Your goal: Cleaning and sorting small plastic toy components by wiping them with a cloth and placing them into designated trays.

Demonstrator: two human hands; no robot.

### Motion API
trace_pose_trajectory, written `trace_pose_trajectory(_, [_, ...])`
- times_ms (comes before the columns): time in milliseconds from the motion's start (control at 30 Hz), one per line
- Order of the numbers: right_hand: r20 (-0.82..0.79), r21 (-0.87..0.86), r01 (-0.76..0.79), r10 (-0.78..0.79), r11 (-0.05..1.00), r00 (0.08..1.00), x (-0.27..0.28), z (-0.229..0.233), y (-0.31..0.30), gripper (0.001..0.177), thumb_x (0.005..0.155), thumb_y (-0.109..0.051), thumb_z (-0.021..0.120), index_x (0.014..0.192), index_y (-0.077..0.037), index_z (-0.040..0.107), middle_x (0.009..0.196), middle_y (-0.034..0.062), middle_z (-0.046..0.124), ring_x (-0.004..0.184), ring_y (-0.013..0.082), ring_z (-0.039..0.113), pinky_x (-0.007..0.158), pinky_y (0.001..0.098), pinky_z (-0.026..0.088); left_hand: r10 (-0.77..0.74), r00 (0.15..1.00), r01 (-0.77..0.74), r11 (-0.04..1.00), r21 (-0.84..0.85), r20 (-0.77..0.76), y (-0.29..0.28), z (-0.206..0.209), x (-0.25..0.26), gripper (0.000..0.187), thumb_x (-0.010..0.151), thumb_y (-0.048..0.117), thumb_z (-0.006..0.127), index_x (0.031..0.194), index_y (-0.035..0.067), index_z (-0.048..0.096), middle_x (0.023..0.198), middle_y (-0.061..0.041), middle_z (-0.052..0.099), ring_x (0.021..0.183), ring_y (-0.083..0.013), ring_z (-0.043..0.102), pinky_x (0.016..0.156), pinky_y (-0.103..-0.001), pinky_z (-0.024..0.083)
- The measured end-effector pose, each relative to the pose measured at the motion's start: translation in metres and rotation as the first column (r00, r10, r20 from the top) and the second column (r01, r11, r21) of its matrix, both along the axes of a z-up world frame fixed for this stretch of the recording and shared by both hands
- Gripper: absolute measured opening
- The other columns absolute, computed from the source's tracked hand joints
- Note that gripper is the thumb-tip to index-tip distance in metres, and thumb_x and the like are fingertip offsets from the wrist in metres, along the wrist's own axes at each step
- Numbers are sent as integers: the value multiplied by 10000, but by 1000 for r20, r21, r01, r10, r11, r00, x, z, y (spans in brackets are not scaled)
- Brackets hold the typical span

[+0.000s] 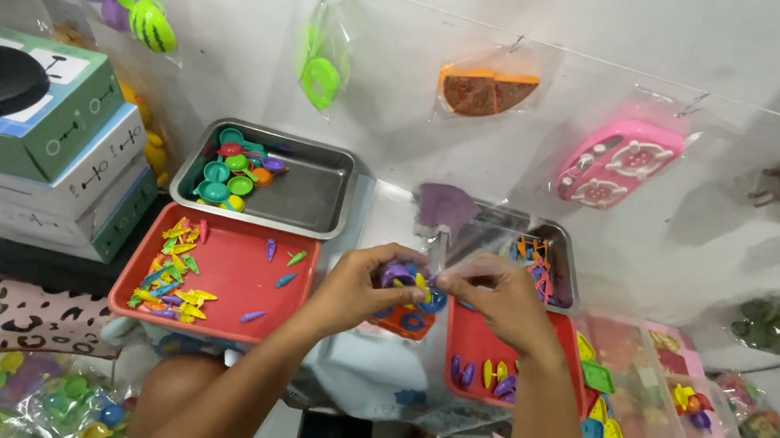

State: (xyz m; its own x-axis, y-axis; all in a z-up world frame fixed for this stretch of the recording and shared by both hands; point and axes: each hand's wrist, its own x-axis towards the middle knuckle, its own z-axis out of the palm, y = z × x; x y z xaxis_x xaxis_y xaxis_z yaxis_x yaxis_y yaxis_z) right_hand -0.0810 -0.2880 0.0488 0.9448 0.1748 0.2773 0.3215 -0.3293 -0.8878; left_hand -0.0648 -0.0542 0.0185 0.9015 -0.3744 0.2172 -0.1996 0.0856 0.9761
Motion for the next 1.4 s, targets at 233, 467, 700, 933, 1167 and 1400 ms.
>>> trace_pose_trajectory(233, [-30, 195, 97, -93, 976, 995, -9, -11, -5, 60, 920, -54, 763, 949, -11, 794, 762, 78, 699, 751, 122, 638, 725, 298, 549, -11, 995, -4, 988, -151, -101, -7, -17, -16, 459, 783, 122, 879, 1220, 93, 741, 1037, -126, 779, 974, -198, 697, 862, -330, 606])
trace_pose_trajectory(467, [-42, 289, 146, -140, 946, 989, -24, -35, 5, 117, 935, -62, 756, 1032, -9, 795, 812, 85, 761, 785, 93, 667, 745, 274, 582, 23, 999, -31, 964, -264, -34, -6, -5, -46, 271, 995, 145, 659, 1244, 85, 745, 1067, -127, 789, 1029, -160, 689, 938, -362, 572])
trace_pose_trajectory(700, [-72, 336, 141, -124, 931, 990, -15, -46, 12, 131, 926, -88, 765, 1028, -11, 790, 835, 115, 768, 790, 151, 711, 780, 325, 611, 116, 985, -156, 918, -364, -131, 3, 0, -47, 212, 967, 179, 712, 1117, 55, 795, 1028, -108, 797, 996, -124, 682, 921, -328, 555])
trace_pose_trajectory(933, [-170, 405, 199, -140, 892, 975, 0, -58, 19, 114, 980, -118, 707, 1013, -46, 788, 830, 97, 758, 776, 164, 721, 779, 312, 612, 144, 974, -195, 930, -313, -177, 8, -4, -25, 185, 952, 225, 748, 1030, 72, 816, 965, -115, 797, 931, -126, 674, 845, -332, 582])
trace_pose_trajectory(1167, [-238, 519, 262, -157, 813, 959, 17, -77, 23, 96, 985, -141, 713, 993, -67, 775, 796, 36, 714, 774, 114, 697, 793, 279, 601, 206, 917, -308, 910, -278, -342, 5, -28, 5, 185, 945, 228, 741, 950, 60, 819, 858, -83, 764, 832, -126, 685, 783, -347, 605])
trace_pose_trajectory(1400, [-147, 504, 270, -226, 820, 963, 22, -70, 34, 326, 905, -41, 752, 1221, -30, 675, 790, 45, 696, 747, 103, 677, 792, 240, 558, 318, 929, -352, 916, -193, -187, 6, -24, 16, 123, 904, 166, 783, 978, 73, 817, 833, -92, 782, 813, -125, 716, 751, -324, 624])
